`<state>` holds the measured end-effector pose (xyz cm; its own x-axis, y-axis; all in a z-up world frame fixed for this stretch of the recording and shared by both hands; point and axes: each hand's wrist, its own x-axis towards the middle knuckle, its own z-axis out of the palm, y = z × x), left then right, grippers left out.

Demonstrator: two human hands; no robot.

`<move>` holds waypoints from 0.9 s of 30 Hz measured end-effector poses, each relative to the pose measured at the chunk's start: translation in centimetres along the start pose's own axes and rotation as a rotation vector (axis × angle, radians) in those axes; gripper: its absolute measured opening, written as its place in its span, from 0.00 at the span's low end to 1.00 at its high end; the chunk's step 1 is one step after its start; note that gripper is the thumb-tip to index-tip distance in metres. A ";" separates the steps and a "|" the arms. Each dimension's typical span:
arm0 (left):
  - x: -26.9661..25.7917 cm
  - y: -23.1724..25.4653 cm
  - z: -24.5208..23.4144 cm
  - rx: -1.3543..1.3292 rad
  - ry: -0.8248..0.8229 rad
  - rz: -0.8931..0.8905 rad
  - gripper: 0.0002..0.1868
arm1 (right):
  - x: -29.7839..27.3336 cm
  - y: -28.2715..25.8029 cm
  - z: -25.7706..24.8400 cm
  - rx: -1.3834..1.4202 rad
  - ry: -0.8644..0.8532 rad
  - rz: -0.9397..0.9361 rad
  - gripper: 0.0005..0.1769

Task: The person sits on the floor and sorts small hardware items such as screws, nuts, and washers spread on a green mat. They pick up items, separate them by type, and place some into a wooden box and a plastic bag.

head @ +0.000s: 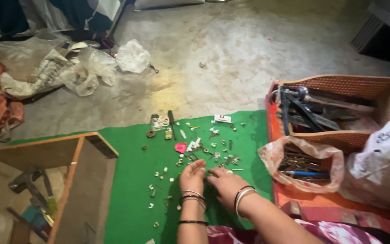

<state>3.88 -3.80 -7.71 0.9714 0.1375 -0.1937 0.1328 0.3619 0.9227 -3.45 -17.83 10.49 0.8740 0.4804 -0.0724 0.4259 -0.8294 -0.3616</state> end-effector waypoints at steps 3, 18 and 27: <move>0.4 0.1 -0.2 0.035 0.027 0.041 0.16 | 0.7 -2.3 -0.3 -0.058 -0.146 0.237 0.18; -2.5 3.3 0.4 0.396 0.171 -0.013 0.10 | 1.8 -2.6 2.2 -0.177 0.062 0.111 0.10; -3.5 4.5 0.1 0.676 0.069 -0.092 0.10 | 1.5 -2.7 1.6 -0.152 0.063 0.226 0.08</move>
<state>1.06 -2.75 -2.85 0.9386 0.2000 -0.2810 0.3293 -0.2774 0.9026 -3.69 -14.43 9.82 0.9615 0.2640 -0.0760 0.2448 -0.9489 -0.1994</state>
